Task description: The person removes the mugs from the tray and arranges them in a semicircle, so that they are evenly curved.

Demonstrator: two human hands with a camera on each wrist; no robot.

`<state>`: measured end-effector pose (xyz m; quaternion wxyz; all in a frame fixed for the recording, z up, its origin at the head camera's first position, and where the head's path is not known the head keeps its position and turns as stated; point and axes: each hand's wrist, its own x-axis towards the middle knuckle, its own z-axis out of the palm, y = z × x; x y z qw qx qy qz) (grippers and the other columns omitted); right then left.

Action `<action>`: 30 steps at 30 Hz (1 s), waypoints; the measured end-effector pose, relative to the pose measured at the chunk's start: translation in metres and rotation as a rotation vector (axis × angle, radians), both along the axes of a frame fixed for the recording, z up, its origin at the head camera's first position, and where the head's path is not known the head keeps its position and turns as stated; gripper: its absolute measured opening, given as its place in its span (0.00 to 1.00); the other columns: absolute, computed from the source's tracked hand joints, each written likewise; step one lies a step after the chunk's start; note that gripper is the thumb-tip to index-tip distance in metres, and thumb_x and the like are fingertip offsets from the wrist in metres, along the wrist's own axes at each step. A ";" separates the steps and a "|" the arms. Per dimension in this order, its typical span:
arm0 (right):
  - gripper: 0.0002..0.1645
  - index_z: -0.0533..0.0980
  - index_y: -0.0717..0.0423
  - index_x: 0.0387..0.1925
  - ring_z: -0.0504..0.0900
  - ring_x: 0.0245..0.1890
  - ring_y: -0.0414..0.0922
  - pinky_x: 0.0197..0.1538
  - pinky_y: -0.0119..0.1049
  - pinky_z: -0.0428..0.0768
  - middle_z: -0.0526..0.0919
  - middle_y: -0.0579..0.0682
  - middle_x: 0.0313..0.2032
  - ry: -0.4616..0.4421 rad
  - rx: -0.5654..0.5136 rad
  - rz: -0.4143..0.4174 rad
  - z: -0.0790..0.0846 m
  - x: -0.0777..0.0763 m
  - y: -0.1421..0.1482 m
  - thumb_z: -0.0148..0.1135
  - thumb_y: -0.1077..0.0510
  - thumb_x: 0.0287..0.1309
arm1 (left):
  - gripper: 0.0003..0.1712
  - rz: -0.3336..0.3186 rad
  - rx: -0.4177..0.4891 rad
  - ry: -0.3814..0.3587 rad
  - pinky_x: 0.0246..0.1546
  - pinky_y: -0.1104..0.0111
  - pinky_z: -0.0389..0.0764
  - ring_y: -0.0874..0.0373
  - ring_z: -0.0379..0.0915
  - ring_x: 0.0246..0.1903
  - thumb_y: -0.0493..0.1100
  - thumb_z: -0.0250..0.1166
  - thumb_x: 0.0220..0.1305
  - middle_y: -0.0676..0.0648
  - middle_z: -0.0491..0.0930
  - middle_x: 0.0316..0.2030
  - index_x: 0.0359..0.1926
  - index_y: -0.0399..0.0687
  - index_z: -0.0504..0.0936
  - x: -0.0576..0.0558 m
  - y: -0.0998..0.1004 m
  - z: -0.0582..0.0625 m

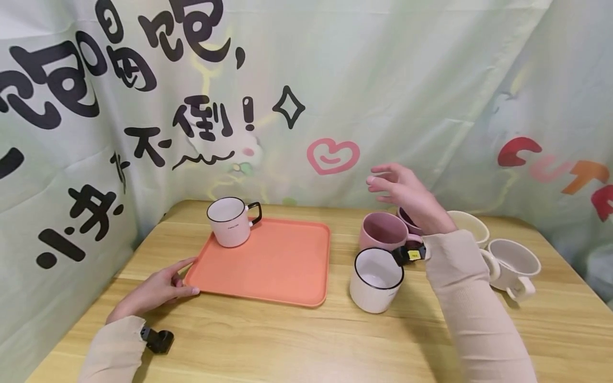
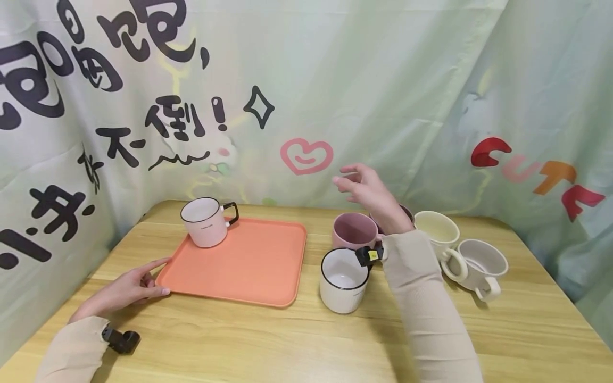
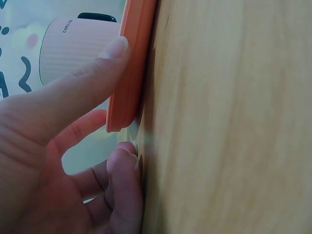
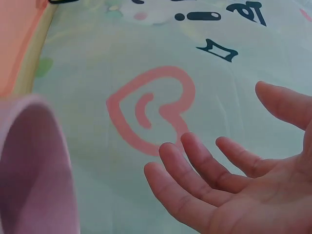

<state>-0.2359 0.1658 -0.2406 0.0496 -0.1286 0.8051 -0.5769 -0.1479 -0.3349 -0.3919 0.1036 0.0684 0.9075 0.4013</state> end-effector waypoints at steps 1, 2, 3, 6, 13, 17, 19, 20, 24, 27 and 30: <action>0.36 0.56 0.68 0.73 0.71 0.64 0.59 0.68 0.50 0.68 0.69 0.67 0.64 -0.007 -0.010 0.002 0.000 -0.001 -0.003 0.55 0.55 0.75 | 0.51 -0.002 0.003 -0.001 0.22 0.69 0.69 0.59 0.65 0.20 0.44 0.74 0.62 0.48 0.68 0.24 0.75 0.28 0.56 0.000 0.000 0.000; 0.36 0.57 0.68 0.73 0.71 0.65 0.59 0.68 0.50 0.68 0.69 0.67 0.64 -0.011 -0.017 0.005 0.000 -0.001 -0.005 0.56 0.55 0.75 | 0.51 -0.004 0.007 -0.001 0.22 0.69 0.69 0.59 0.65 0.19 0.44 0.74 0.62 0.48 0.68 0.24 0.75 0.28 0.56 -0.001 0.001 0.000; 0.36 0.57 0.69 0.73 0.71 0.65 0.59 0.68 0.50 0.68 0.69 0.67 0.64 -0.015 -0.023 0.009 0.001 -0.002 -0.007 0.56 0.55 0.74 | 0.51 -0.005 0.009 -0.002 0.22 0.69 0.69 0.59 0.65 0.19 0.44 0.75 0.62 0.48 0.68 0.23 0.75 0.28 0.56 -0.001 0.001 0.000; 0.34 0.58 0.69 0.71 0.72 0.64 0.59 0.67 0.50 0.68 0.70 0.66 0.64 -0.027 -0.032 0.024 0.001 -0.004 -0.015 0.57 0.56 0.74 | 0.51 -0.005 0.015 -0.009 0.22 0.69 0.68 0.59 0.65 0.19 0.44 0.75 0.62 0.48 0.68 0.23 0.75 0.28 0.56 -0.002 0.003 0.000; 0.31 0.60 0.69 0.69 0.73 0.62 0.59 0.66 0.51 0.70 0.71 0.66 0.62 -0.028 -0.031 0.059 -0.001 -0.008 -0.035 0.57 0.56 0.74 | 0.51 -0.004 0.016 -0.002 0.22 0.69 0.69 0.59 0.65 0.19 0.44 0.75 0.62 0.48 0.68 0.24 0.75 0.28 0.56 -0.003 0.003 0.000; 0.30 0.62 0.67 0.68 0.75 0.60 0.57 0.65 0.51 0.71 0.72 0.64 0.62 -0.034 -0.041 0.079 -0.002 -0.011 -0.051 0.57 0.56 0.74 | 0.51 -0.007 0.000 0.006 0.22 0.69 0.69 0.59 0.65 0.19 0.44 0.75 0.62 0.48 0.68 0.24 0.75 0.27 0.56 0.000 0.001 0.001; 0.29 0.63 0.67 0.68 0.75 0.60 0.57 0.64 0.51 0.72 0.72 0.64 0.62 -0.036 -0.053 0.087 -0.003 -0.011 -0.058 0.57 0.57 0.74 | 0.51 -0.009 -0.006 0.009 0.22 0.69 0.70 0.59 0.65 0.19 0.45 0.75 0.62 0.48 0.69 0.24 0.75 0.27 0.56 0.001 0.000 0.001; 0.29 0.63 0.67 0.68 0.75 0.60 0.58 0.64 0.51 0.72 0.72 0.64 0.62 -0.038 -0.057 0.090 -0.003 -0.012 -0.061 0.57 0.57 0.74 | 0.51 -0.011 -0.006 0.009 0.22 0.68 0.70 0.59 0.65 0.19 0.45 0.75 0.62 0.48 0.69 0.24 0.75 0.27 0.56 0.001 0.000 0.002; 0.30 0.62 0.69 0.69 0.75 0.60 0.59 0.64 0.51 0.72 0.71 0.66 0.63 -0.051 -0.084 0.100 -0.006 -0.014 -0.075 0.57 0.58 0.73 | 0.51 -0.007 0.003 0.002 0.22 0.69 0.69 0.59 0.65 0.19 0.44 0.74 0.62 0.48 0.68 0.24 0.75 0.28 0.56 0.001 -0.001 0.003; 0.29 0.63 0.69 0.68 0.75 0.59 0.60 0.64 0.52 0.72 0.72 0.66 0.63 -0.061 -0.100 0.101 -0.009 -0.017 -0.083 0.56 0.59 0.73 | 0.51 -0.007 0.022 -0.007 0.22 0.69 0.69 0.59 0.64 0.19 0.44 0.74 0.62 0.48 0.68 0.24 0.75 0.28 0.55 0.001 -0.001 0.003; 0.27 0.65 0.68 0.67 0.76 0.59 0.59 0.64 0.52 0.73 0.73 0.65 0.62 -0.074 -0.108 0.102 -0.012 -0.018 -0.090 0.56 0.59 0.73 | 0.51 -0.007 0.030 -0.011 0.22 0.69 0.69 0.59 0.64 0.19 0.44 0.74 0.62 0.48 0.68 0.24 0.75 0.28 0.55 0.001 0.001 0.002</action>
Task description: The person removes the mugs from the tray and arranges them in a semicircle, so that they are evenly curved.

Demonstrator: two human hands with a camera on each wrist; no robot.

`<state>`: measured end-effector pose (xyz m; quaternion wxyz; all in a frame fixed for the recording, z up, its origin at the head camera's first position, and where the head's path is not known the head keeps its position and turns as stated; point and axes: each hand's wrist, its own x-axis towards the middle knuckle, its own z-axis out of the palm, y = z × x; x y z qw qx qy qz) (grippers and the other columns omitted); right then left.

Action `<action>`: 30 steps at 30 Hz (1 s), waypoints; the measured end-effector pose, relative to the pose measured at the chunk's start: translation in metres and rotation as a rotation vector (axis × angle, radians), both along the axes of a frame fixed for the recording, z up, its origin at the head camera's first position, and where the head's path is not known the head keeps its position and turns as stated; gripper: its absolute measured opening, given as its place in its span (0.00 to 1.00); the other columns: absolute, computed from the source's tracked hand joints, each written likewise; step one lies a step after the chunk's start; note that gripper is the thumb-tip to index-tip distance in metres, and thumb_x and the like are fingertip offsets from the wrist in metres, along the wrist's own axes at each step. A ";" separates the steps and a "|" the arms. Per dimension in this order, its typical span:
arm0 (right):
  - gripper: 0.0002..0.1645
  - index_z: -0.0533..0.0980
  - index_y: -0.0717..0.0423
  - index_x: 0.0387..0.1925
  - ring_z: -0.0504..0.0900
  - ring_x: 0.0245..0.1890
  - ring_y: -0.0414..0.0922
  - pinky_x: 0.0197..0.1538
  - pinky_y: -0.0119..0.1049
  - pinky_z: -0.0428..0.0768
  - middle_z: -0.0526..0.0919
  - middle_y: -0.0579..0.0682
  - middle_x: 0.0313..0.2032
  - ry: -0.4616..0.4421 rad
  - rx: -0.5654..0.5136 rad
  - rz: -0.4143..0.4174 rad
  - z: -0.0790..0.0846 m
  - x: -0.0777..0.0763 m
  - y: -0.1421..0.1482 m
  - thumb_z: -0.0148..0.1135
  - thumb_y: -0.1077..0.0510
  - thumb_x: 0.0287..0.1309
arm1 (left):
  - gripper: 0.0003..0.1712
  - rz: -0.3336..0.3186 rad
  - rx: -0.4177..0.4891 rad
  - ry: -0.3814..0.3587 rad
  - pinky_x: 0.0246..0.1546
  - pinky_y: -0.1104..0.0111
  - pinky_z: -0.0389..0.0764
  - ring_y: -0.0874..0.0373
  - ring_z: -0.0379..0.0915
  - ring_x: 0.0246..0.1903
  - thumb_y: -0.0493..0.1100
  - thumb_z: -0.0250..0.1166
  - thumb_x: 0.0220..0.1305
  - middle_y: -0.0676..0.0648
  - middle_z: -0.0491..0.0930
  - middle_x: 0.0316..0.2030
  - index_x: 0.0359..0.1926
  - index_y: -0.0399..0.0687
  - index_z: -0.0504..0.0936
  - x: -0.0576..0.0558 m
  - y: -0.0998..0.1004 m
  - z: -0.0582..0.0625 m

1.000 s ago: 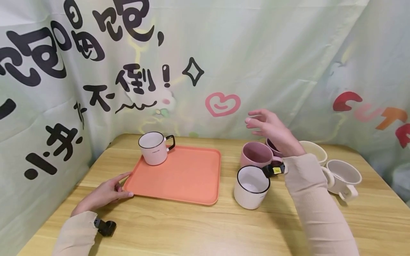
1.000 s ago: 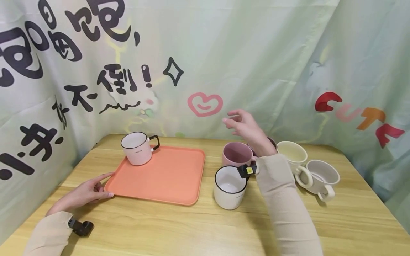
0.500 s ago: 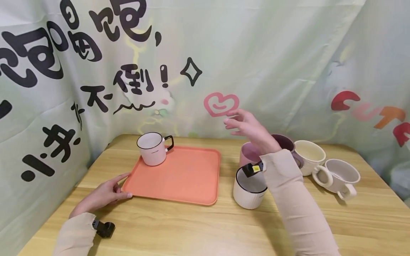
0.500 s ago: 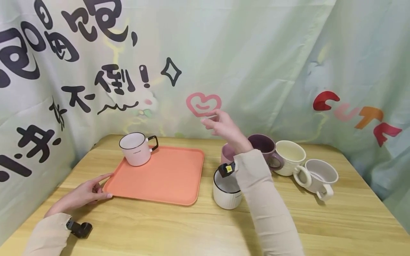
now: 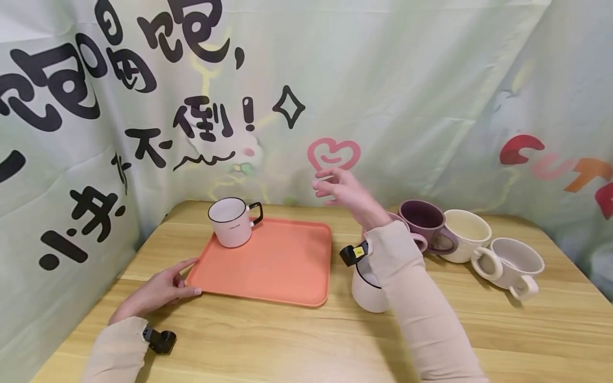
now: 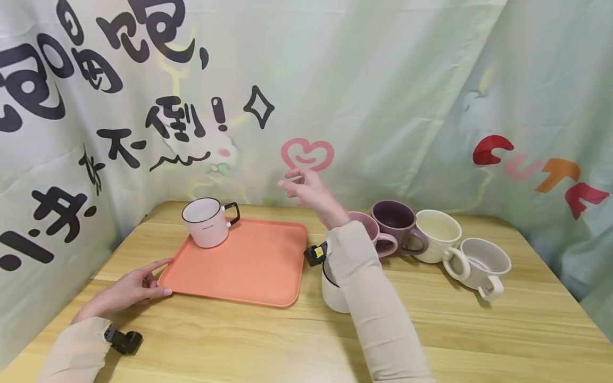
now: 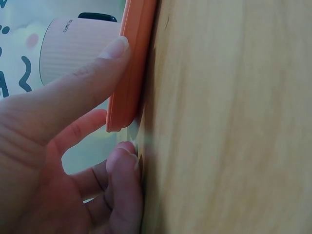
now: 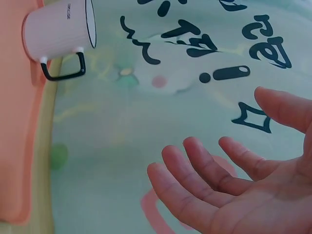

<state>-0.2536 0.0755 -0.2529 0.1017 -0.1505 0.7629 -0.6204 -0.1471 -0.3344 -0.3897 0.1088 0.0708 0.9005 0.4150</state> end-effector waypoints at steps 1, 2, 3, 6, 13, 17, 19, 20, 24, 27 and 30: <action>0.27 0.65 0.68 0.67 0.76 0.59 0.59 0.63 0.52 0.73 0.73 0.64 0.62 -0.005 -0.003 0.002 -0.001 0.000 -0.002 0.56 0.59 0.73 | 0.51 -0.002 -0.002 0.001 0.22 0.69 0.69 0.59 0.64 0.19 0.44 0.74 0.62 0.48 0.68 0.24 0.75 0.28 0.55 0.000 0.000 0.000; 0.27 0.65 0.68 0.67 0.76 0.59 0.59 0.63 0.52 0.73 0.73 0.64 0.62 -0.010 -0.007 0.005 -0.001 0.000 -0.004 0.57 0.59 0.73 | 0.51 -0.002 -0.004 0.002 0.22 0.69 0.69 0.59 0.65 0.19 0.44 0.74 0.62 0.48 0.68 0.24 0.75 0.28 0.55 -0.001 0.001 0.000; 0.27 0.66 0.67 0.67 0.76 0.59 0.59 0.63 0.52 0.73 0.74 0.63 0.61 -0.015 -0.007 0.006 -0.001 0.000 -0.007 0.57 0.59 0.73 | 0.51 -0.002 -0.005 0.001 0.22 0.69 0.69 0.59 0.65 0.19 0.44 0.74 0.62 0.48 0.68 0.24 0.75 0.28 0.55 -0.001 0.001 -0.001; 0.27 0.66 0.67 0.67 0.76 0.58 0.58 0.63 0.51 0.73 0.74 0.63 0.61 -0.025 -0.016 0.014 -0.003 0.000 -0.014 0.57 0.58 0.73 | 0.51 0.003 -0.016 0.005 0.22 0.69 0.69 0.59 0.65 0.19 0.44 0.75 0.62 0.48 0.68 0.24 0.75 0.28 0.55 -0.002 0.001 -0.001; 0.26 0.66 0.67 0.65 0.76 0.56 0.58 0.63 0.52 0.73 0.75 0.61 0.59 -0.060 -0.059 0.016 -0.014 -0.003 -0.031 0.58 0.58 0.73 | 0.52 0.002 -0.019 -0.001 0.22 0.69 0.69 0.59 0.64 0.19 0.45 0.75 0.62 0.48 0.67 0.24 0.76 0.29 0.55 -0.003 0.001 0.000; 0.25 0.67 0.66 0.64 0.75 0.57 0.57 0.63 0.53 0.73 0.75 0.62 0.59 -0.086 -0.056 0.022 -0.023 -0.005 -0.043 0.59 0.58 0.72 | 0.51 -0.005 -0.014 0.007 0.22 0.69 0.69 0.59 0.64 0.19 0.44 0.74 0.62 0.48 0.68 0.24 0.75 0.27 0.55 -0.002 0.001 -0.001; 0.26 0.67 0.66 0.64 0.75 0.58 0.57 0.63 0.52 0.73 0.74 0.63 0.60 -0.090 -0.036 0.027 -0.028 -0.006 -0.048 0.59 0.58 0.72 | 0.51 -0.007 -0.018 0.012 0.22 0.69 0.70 0.60 0.64 0.19 0.44 0.74 0.63 0.48 0.68 0.24 0.75 0.27 0.55 -0.002 0.001 -0.001; 0.26 0.67 0.66 0.64 0.75 0.58 0.57 0.62 0.52 0.74 0.74 0.63 0.60 -0.089 -0.029 0.029 -0.031 -0.006 -0.051 0.59 0.58 0.72 | 0.51 -0.008 -0.018 0.014 0.22 0.69 0.70 0.60 0.64 0.19 0.43 0.74 0.63 0.48 0.68 0.25 0.75 0.27 0.55 -0.002 0.001 -0.002; 0.26 0.67 0.66 0.65 0.75 0.59 0.58 0.63 0.53 0.72 0.74 0.62 0.60 -0.101 -0.022 0.030 -0.040 -0.008 -0.057 0.59 0.58 0.72 | 0.50 -0.003 -0.030 0.016 0.22 0.69 0.70 0.59 0.65 0.19 0.44 0.74 0.63 0.48 0.68 0.25 0.75 0.27 0.55 -0.002 0.001 -0.002; 0.26 0.67 0.64 0.65 0.74 0.60 0.58 0.64 0.54 0.71 0.74 0.61 0.60 -0.112 -0.029 0.025 -0.044 -0.009 -0.061 0.60 0.58 0.72 | 0.50 0.003 -0.037 0.015 0.22 0.69 0.70 0.59 0.65 0.19 0.44 0.75 0.62 0.47 0.68 0.25 0.75 0.27 0.56 -0.002 0.000 -0.003; 0.27 0.67 0.63 0.65 0.74 0.61 0.58 0.63 0.52 0.72 0.74 0.60 0.60 -0.113 -0.032 0.015 -0.047 -0.010 -0.065 0.61 0.56 0.71 | 0.51 0.009 -0.039 0.013 0.22 0.69 0.70 0.58 0.66 0.20 0.44 0.75 0.62 0.47 0.68 0.25 0.75 0.28 0.57 -0.002 0.001 -0.003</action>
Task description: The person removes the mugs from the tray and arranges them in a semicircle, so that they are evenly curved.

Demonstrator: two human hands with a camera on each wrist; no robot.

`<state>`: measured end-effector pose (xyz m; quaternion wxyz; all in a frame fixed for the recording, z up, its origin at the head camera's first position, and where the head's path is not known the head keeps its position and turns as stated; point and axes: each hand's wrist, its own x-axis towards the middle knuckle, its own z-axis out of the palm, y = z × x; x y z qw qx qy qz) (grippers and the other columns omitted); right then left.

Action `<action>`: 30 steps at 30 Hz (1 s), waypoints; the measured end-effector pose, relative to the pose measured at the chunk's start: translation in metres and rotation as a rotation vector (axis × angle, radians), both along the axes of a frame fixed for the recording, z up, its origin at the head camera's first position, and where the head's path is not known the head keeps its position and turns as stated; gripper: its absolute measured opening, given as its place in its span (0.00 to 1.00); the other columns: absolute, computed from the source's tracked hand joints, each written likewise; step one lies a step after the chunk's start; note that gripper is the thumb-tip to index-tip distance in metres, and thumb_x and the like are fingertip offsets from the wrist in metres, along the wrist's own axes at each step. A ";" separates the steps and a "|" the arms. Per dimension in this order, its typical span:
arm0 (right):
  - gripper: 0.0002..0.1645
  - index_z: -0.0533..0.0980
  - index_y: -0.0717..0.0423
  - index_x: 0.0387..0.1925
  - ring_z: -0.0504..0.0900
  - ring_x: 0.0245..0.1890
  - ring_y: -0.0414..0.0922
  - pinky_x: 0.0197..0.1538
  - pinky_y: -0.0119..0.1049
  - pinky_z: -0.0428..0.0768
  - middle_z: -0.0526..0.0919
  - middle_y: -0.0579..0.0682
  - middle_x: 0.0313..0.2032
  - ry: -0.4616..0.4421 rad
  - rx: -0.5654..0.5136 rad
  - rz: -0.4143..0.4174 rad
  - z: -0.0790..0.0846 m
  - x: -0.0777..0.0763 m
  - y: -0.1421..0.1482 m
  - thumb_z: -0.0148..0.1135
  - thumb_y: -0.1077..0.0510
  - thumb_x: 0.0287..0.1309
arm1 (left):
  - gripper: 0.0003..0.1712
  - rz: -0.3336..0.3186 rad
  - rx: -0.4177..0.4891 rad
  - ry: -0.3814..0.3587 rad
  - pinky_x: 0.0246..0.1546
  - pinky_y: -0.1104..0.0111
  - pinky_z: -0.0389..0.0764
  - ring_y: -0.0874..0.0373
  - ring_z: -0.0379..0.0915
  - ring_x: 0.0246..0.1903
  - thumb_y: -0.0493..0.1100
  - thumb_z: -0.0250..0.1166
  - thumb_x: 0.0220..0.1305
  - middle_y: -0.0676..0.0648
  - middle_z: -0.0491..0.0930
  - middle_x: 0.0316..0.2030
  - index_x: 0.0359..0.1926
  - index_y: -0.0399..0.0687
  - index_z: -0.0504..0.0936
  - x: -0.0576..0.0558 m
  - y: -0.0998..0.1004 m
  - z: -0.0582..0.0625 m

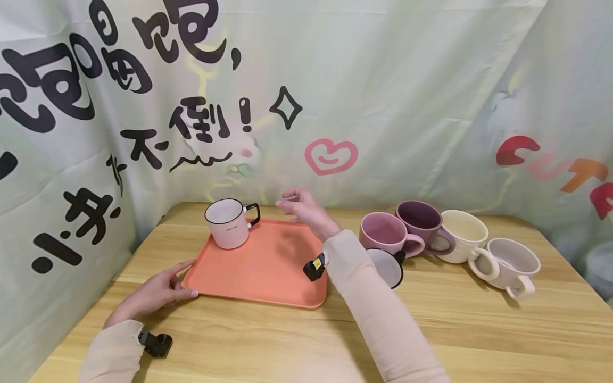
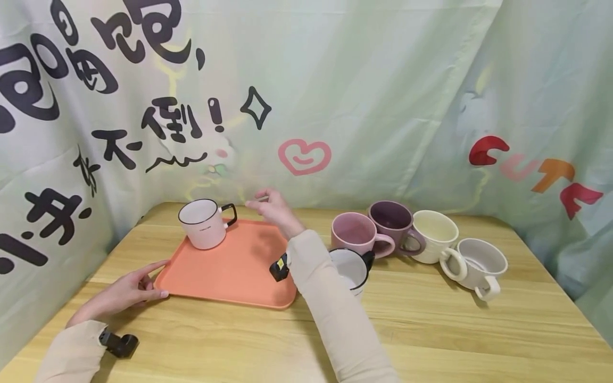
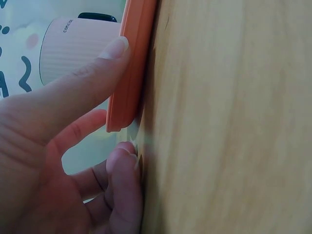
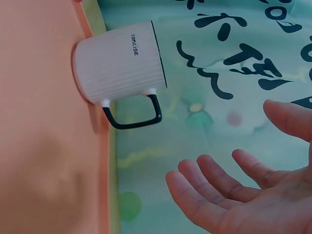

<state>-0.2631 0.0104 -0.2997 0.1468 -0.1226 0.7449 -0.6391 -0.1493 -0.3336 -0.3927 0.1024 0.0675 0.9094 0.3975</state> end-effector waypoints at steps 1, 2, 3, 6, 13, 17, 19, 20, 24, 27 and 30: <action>0.27 0.67 0.63 0.65 0.74 0.62 0.58 0.63 0.52 0.72 0.73 0.60 0.60 -0.005 -0.004 -0.002 -0.001 0.000 -0.001 0.61 0.56 0.71 | 0.51 0.000 -0.001 0.000 0.22 0.69 0.70 0.58 0.66 0.20 0.45 0.75 0.62 0.47 0.68 0.25 0.75 0.28 0.57 0.000 0.000 0.000; 0.28 0.67 0.63 0.65 0.73 0.62 0.59 0.63 0.52 0.72 0.73 0.61 0.60 -0.009 -0.009 -0.004 -0.001 -0.001 -0.003 0.61 0.55 0.71 | 0.51 0.000 -0.001 0.000 0.22 0.69 0.70 0.58 0.66 0.20 0.45 0.75 0.62 0.47 0.68 0.25 0.75 0.28 0.57 0.000 0.000 0.000; 0.28 0.67 0.63 0.66 0.73 0.62 0.59 0.63 0.52 0.72 0.73 0.61 0.60 -0.012 -0.012 -0.007 -0.002 -0.001 -0.005 0.61 0.55 0.71 | 0.51 -0.002 0.000 0.000 0.22 0.69 0.70 0.58 0.66 0.20 0.45 0.75 0.61 0.47 0.68 0.25 0.75 0.28 0.57 0.000 0.000 0.001; 0.28 0.66 0.64 0.66 0.72 0.63 0.60 0.64 0.53 0.72 0.72 0.62 0.61 -0.029 -0.035 -0.011 -0.004 -0.003 -0.010 0.61 0.56 0.71 | 0.51 -0.006 0.001 0.001 0.22 0.69 0.70 0.58 0.66 0.20 0.45 0.75 0.62 0.47 0.68 0.25 0.75 0.28 0.57 0.000 0.000 0.002; 0.27 0.67 0.65 0.66 0.72 0.62 0.60 0.63 0.54 0.72 0.73 0.62 0.59 -0.048 -0.078 -0.036 -0.011 -0.005 -0.024 0.60 0.57 0.72 | 0.51 -0.009 0.007 0.000 0.22 0.69 0.70 0.58 0.66 0.19 0.44 0.74 0.62 0.47 0.68 0.24 0.75 0.28 0.56 -0.001 0.001 0.001; 0.26 0.68 0.64 0.64 0.75 0.60 0.57 0.62 0.52 0.74 0.74 0.61 0.59 -0.041 -0.106 -0.066 -0.019 -0.006 -0.031 0.62 0.57 0.71 | 0.50 -0.019 0.018 0.002 0.22 0.69 0.70 0.59 0.65 0.19 0.43 0.74 0.63 0.48 0.68 0.24 0.75 0.27 0.56 0.000 0.000 0.000; 0.26 0.69 0.64 0.65 0.76 0.59 0.56 0.61 0.51 0.74 0.74 0.60 0.60 -0.018 -0.146 -0.084 -0.023 -0.008 -0.035 0.62 0.58 0.71 | 0.50 -0.018 0.015 0.004 0.22 0.69 0.70 0.59 0.65 0.19 0.43 0.74 0.63 0.48 0.68 0.25 0.75 0.27 0.56 0.000 0.000 0.000; 0.26 0.69 0.64 0.64 0.76 0.59 0.56 0.62 0.51 0.74 0.75 0.60 0.60 -0.004 -0.171 -0.095 -0.025 -0.009 -0.038 0.62 0.59 0.70 | 0.50 -0.015 0.013 0.004 0.22 0.69 0.70 0.59 0.65 0.19 0.43 0.74 0.63 0.48 0.68 0.25 0.75 0.27 0.56 0.001 0.000 0.001; 0.25 0.70 0.64 0.64 0.75 0.60 0.54 0.63 0.53 0.72 0.75 0.59 0.60 0.048 -0.276 -0.131 -0.033 -0.013 -0.045 0.61 0.61 0.70 | 0.50 0.002 0.003 -0.003 0.22 0.69 0.70 0.58 0.66 0.20 0.43 0.74 0.63 0.47 0.68 0.25 0.75 0.28 0.56 0.001 0.000 0.002; 0.25 0.70 0.64 0.65 0.75 0.60 0.54 0.64 0.54 0.71 0.76 0.59 0.60 0.063 -0.323 -0.137 -0.039 -0.016 -0.049 0.62 0.63 0.69 | 0.51 0.006 -0.002 -0.005 0.22 0.69 0.69 0.58 0.66 0.20 0.44 0.74 0.62 0.47 0.68 0.25 0.75 0.29 0.56 0.001 0.000 0.002; 0.27 0.68 0.67 0.66 0.75 0.62 0.56 0.64 0.55 0.71 0.75 0.62 0.62 0.065 -0.338 -0.126 -0.045 -0.019 -0.053 0.62 0.66 0.68 | 0.51 0.002 -0.001 -0.007 0.21 0.69 0.69 0.58 0.66 0.20 0.45 0.75 0.62 0.47 0.69 0.24 0.76 0.29 0.56 0.001 0.000 0.001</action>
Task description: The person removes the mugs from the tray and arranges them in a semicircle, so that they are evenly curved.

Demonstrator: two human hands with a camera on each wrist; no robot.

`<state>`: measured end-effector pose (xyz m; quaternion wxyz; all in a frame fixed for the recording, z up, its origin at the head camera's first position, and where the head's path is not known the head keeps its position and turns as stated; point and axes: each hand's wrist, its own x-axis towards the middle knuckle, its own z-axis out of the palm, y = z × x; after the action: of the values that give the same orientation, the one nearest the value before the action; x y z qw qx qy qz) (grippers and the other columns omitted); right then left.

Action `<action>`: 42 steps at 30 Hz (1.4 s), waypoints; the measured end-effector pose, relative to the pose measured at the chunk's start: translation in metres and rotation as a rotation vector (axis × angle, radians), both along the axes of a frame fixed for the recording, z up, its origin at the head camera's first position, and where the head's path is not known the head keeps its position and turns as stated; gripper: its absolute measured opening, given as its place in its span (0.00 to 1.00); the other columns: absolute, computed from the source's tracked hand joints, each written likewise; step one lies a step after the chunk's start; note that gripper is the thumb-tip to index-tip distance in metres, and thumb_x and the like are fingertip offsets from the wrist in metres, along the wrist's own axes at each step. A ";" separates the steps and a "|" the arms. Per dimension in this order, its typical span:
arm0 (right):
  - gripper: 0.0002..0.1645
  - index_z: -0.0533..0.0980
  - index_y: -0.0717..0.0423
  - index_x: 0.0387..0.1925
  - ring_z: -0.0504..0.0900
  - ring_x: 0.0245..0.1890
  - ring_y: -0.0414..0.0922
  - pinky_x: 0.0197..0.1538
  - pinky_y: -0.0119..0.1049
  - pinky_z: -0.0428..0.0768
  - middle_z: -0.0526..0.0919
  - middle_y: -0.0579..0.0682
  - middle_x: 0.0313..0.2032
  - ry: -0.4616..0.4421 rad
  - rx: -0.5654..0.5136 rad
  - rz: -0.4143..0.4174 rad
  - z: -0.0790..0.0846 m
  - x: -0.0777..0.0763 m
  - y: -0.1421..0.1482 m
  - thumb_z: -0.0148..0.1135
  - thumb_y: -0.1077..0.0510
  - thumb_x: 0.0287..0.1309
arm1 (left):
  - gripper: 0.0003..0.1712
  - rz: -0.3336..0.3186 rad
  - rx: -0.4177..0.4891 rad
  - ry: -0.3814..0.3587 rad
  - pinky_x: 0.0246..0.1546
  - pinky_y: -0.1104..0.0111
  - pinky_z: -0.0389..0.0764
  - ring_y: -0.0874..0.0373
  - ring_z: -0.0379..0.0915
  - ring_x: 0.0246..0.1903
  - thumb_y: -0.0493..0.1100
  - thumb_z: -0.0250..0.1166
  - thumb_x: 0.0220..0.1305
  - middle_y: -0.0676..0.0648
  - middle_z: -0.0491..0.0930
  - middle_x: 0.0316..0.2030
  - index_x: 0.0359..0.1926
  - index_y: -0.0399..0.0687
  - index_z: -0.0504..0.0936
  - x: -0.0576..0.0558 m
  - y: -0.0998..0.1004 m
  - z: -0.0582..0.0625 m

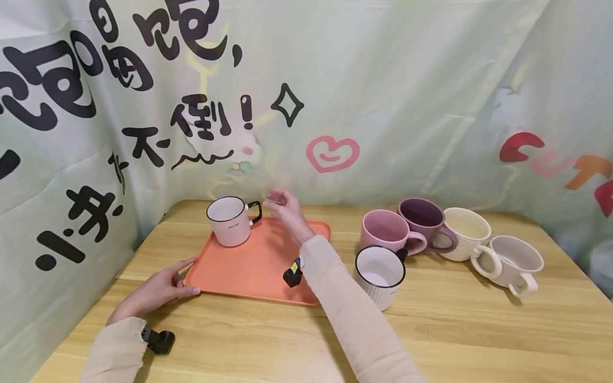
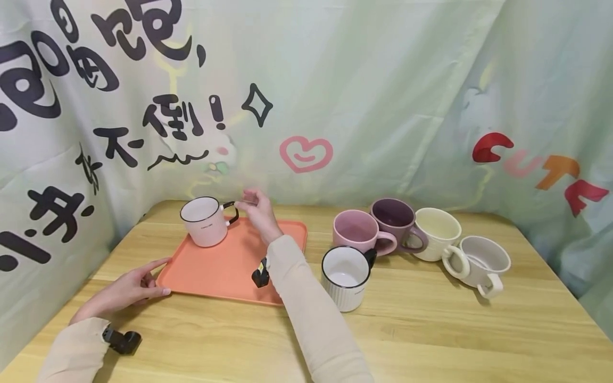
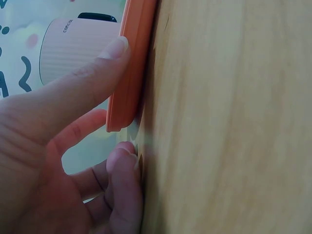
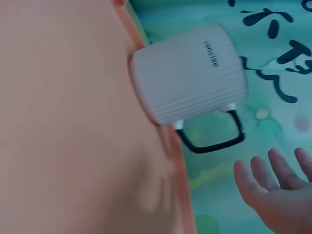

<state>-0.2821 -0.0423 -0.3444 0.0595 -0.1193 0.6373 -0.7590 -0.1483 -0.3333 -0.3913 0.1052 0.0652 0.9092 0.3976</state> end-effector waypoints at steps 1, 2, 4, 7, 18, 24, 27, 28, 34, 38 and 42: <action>0.28 0.67 0.67 0.67 0.74 0.62 0.56 0.64 0.55 0.70 0.74 0.63 0.63 -0.001 -0.002 0.012 -0.002 -0.001 -0.001 0.61 0.67 0.68 | 0.51 0.000 0.001 -0.002 0.21 0.69 0.69 0.58 0.66 0.20 0.45 0.75 0.62 0.47 0.69 0.24 0.76 0.29 0.56 0.000 0.000 0.000; 0.29 0.67 0.68 0.67 0.74 0.63 0.56 0.64 0.55 0.71 0.73 0.63 0.64 -0.001 -0.001 0.024 -0.005 -0.002 -0.003 0.61 0.67 0.67 | 0.51 0.001 0.000 -0.002 0.21 0.69 0.69 0.58 0.66 0.20 0.45 0.75 0.62 0.47 0.69 0.24 0.76 0.29 0.56 0.000 0.000 0.000; 0.31 0.65 0.69 0.69 0.72 0.65 0.57 0.66 0.56 0.69 0.72 0.64 0.65 -0.001 0.002 0.050 -0.008 -0.004 -0.006 0.61 0.68 0.67 | 0.51 0.003 -0.002 -0.004 0.21 0.69 0.69 0.58 0.66 0.20 0.45 0.75 0.62 0.47 0.69 0.25 0.76 0.30 0.56 -0.001 0.000 0.000; 0.33 0.63 0.69 0.71 0.69 0.68 0.56 0.67 0.54 0.68 0.69 0.63 0.68 0.004 0.019 0.080 -0.013 -0.006 -0.009 0.60 0.68 0.67 | 0.51 0.003 -0.009 -0.002 0.22 0.69 0.69 0.58 0.66 0.20 0.45 0.75 0.62 0.47 0.69 0.25 0.75 0.30 0.57 -0.002 0.001 -0.001; 0.39 0.60 0.66 0.74 0.60 0.74 0.56 0.70 0.52 0.64 0.63 0.62 0.73 0.028 0.118 0.141 -0.017 -0.010 -0.014 0.62 0.68 0.64 | 0.51 -0.009 -0.002 0.004 0.22 0.69 0.71 0.58 0.65 0.20 0.45 0.75 0.62 0.47 0.68 0.26 0.75 0.29 0.56 -0.003 0.002 0.002; 0.36 0.63 0.66 0.72 0.62 0.72 0.59 0.66 0.58 0.66 0.66 0.63 0.71 0.015 0.095 0.133 -0.021 -0.011 -0.016 0.61 0.70 0.64 | 0.51 -0.009 0.003 -0.003 0.23 0.68 0.71 0.58 0.66 0.20 0.45 0.75 0.62 0.47 0.68 0.26 0.75 0.29 0.56 -0.003 0.002 0.002; 0.31 0.68 0.66 0.68 0.72 0.63 0.57 0.61 0.56 0.72 0.71 0.63 0.64 0.001 0.077 0.096 -0.022 -0.011 -0.016 0.61 0.71 0.64 | 0.51 -0.006 -0.003 -0.002 0.23 0.68 0.72 0.57 0.66 0.21 0.45 0.75 0.62 0.47 0.69 0.26 0.76 0.30 0.56 -0.003 0.002 0.003; 0.29 0.69 0.66 0.66 0.75 0.59 0.55 0.59 0.55 0.74 0.73 0.62 0.62 -0.006 0.075 0.083 -0.021 -0.011 -0.016 0.61 0.71 0.64 | 0.51 -0.007 -0.004 0.000 0.23 0.68 0.72 0.57 0.66 0.21 0.45 0.75 0.62 0.47 0.69 0.26 0.75 0.29 0.56 -0.003 0.002 0.003; 0.29 0.69 0.67 0.65 0.77 0.39 0.49 0.43 0.48 0.80 0.74 0.54 0.41 -0.060 0.082 0.108 -0.020 -0.006 -0.016 0.60 0.74 0.63 | 0.51 -0.011 0.003 0.008 0.22 0.68 0.71 0.58 0.66 0.20 0.45 0.75 0.61 0.47 0.69 0.25 0.75 0.29 0.57 -0.002 -0.001 0.003; 0.30 0.69 0.66 0.66 0.80 0.38 0.55 0.48 0.58 0.82 0.74 0.51 0.33 -0.091 0.072 0.163 -0.022 -0.003 -0.017 0.61 0.74 0.63 | 0.51 -0.011 0.002 0.005 0.23 0.69 0.71 0.58 0.66 0.20 0.45 0.75 0.61 0.47 0.69 0.25 0.75 0.29 0.56 -0.002 0.000 0.003; 0.23 0.71 0.68 0.59 0.76 0.29 0.50 0.43 0.54 0.83 0.76 0.51 0.28 -0.085 0.083 0.187 -0.026 0.001 -0.020 0.61 0.74 0.63 | 0.51 -0.006 -0.003 -0.002 0.23 0.69 0.72 0.58 0.66 0.21 0.45 0.75 0.62 0.47 0.69 0.26 0.76 0.29 0.56 -0.001 0.000 0.002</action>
<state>-0.2814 -0.0621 -0.3704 0.1620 -0.1435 0.6513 -0.7273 -0.1494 -0.3331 -0.3892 0.1073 0.0677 0.9094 0.3960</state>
